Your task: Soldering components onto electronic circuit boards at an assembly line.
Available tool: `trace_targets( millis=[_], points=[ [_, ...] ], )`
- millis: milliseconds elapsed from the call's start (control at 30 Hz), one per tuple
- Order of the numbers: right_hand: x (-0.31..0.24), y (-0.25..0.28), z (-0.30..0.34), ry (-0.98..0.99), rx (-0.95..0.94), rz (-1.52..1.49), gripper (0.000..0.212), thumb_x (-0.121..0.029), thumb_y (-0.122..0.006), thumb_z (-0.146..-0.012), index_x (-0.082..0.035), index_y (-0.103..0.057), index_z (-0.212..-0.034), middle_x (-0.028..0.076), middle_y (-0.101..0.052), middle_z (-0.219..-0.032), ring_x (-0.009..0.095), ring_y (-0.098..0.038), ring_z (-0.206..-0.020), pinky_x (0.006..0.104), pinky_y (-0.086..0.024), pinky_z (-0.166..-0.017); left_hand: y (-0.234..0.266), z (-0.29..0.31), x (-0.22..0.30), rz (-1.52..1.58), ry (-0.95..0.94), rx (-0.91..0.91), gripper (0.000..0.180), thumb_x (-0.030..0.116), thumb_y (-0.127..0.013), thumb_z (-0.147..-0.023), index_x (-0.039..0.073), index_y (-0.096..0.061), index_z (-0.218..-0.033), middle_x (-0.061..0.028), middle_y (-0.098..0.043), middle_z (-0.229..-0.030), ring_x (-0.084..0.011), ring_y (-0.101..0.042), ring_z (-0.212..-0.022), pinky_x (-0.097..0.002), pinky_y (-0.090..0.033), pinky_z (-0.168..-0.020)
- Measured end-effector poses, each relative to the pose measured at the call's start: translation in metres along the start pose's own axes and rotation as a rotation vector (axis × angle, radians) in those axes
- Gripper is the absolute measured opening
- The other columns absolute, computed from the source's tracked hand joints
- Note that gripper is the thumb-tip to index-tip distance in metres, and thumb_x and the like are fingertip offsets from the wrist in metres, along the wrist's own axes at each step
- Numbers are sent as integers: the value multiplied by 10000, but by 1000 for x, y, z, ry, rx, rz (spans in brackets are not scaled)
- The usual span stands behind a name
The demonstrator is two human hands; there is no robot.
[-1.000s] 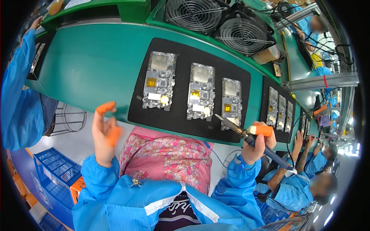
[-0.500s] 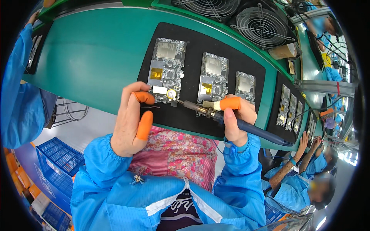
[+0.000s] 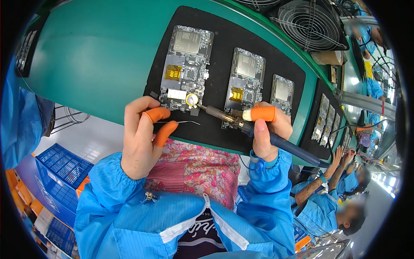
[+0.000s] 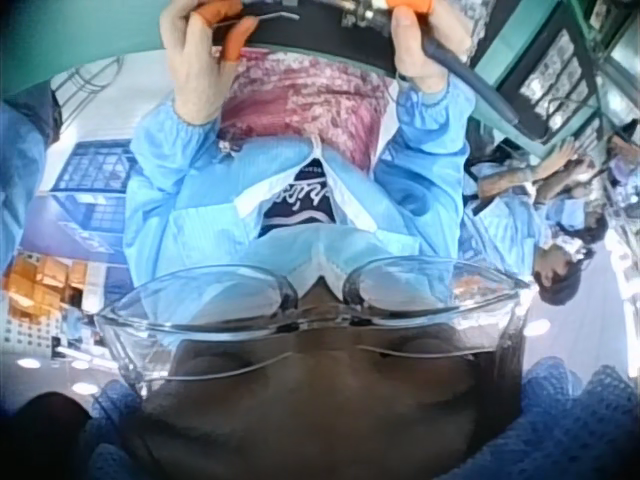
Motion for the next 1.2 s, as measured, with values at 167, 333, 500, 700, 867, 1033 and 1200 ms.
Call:
trace_targets(
  millis=[167, 333, 500, 700, 867, 1033, 1200],
  points=[
    [-4, 0, -1, 45, -9, -11, 306, -253, -541, -731, 52, -564, -749, 110, -567, -669, 155, -508, -554, 248, -385, -526, 4, -1, 2, -38, -15, 59, 247, -40, -698, -618, 0, -563, -822, -103, -474, -943, -236, -499, -796, -294, -431, -654],
    [-2, -2, 1, 22, -26, 4, 296, -244, -550, -726, 50, -565, -756, 113, -568, -672, 161, -510, -556, 252, -391, -532, 8, -1, 13, -274, -134, 131, 227, 13, -732, -551, 28, -595, -731, -51, -522, -863, -207, -487, -740, -296, -392, -620],
    [-7, -6, 0, 80, -27, -14, 277, -241, -548, -731, 35, -572, -751, 122, -573, -678, 182, -520, -554, 264, -401, -529, 5, 0, 15, -265, -143, 141, 234, 33, -744, -519, 37, -601, -704, -40, -534, -839, -199, -486, -718, -299, -372, -618],
    [-4, -13, 0, 43, -100, 20, 260, -234, -553, -725, 24, -581, -735, 129, -574, -672, 200, -535, -560, 274, -414, -519, 1, -1, 14, -265, -145, 115, 237, 22, -742, -516, 33, -597, -704, -41, -536, -836, -199, -487, -715, -302, -371, -607],
    [-7, -13, -1, 85, -83, -3, 261, -232, -551, -719, 28, -579, -725, 129, -571, -662, 209, -540, -555, 277, -416, -516, -2, -3, 18, -230, -174, 117, 236, 17, -740, -519, 24, -592, -703, -42, -539, -841, -199, -487, -715, -304, -370, -599],
    [-21, -13, -8, 265, -43, -68, 113, -66, -549, -636, 30, -557, -694, 94, -479, -522, 197, -458, -391, 270, -369, -386, -10, -5, 17, -248, -194, 103, 217, 19, -716, -516, 24, -574, -679, -42, -544, -840, -198, -489, -718, -302, -369, -601],
    [-7, -12, 0, 93, -65, 24, 277, -247, -550, -717, 28, -580, -725, 132, -577, -672, 217, -544, -556, 283, -425, -526, -16, -8, 18, -256, -219, 86, 197, 20, -688, -508, 26, -554, -653, -40, -551, -832, -195, -498, -721, -300, -370, -609]
  ],
)
Point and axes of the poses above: each hand's wrist, its own z-axis away from the middle knuckle, its own y-axis out of the back of the hand, x = y × z, the point moved 9 cm from there along -z, towards the middle knuckle
